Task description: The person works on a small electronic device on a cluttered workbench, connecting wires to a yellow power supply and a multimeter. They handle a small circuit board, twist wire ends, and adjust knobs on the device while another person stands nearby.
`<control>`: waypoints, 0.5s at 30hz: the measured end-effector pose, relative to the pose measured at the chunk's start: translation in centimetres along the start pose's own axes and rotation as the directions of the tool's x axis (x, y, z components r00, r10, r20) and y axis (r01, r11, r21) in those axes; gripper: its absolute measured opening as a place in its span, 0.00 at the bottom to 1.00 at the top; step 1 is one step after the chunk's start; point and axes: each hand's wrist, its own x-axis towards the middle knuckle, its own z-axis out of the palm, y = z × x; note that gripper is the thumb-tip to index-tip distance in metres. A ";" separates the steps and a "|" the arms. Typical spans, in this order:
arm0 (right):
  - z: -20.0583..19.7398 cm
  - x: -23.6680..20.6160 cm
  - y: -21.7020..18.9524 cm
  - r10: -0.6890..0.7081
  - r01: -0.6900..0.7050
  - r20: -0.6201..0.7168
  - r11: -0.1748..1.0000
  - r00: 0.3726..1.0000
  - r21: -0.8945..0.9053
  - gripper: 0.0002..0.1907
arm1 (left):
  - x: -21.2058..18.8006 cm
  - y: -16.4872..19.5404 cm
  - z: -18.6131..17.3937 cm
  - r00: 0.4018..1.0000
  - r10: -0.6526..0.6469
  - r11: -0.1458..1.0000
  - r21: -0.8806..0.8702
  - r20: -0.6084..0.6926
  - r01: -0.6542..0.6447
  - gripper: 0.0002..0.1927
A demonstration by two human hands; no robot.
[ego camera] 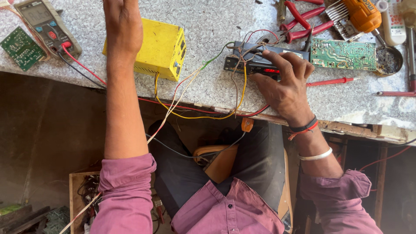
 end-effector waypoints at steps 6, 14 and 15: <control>-0.2 -0.1 0.0 0.003 -0.003 0.001 1.000 1.000 -0.009 0.12 | -0.3 -0.9 0.1 0.999 0.042 0.998 -0.046 0.011 -0.041 0.27; -0.5 -0.7 -0.1 0.016 -0.016 -0.004 1.000 1.000 -0.022 0.13 | -0.5 -0.4 0.0 0.999 -0.054 0.998 0.008 0.002 0.054 0.26; -0.5 -0.8 -0.1 0.026 -0.026 -0.001 0.999 1.000 -0.020 0.13 | -0.5 -0.4 -0.1 0.999 -0.054 0.999 0.005 0.001 0.054 0.26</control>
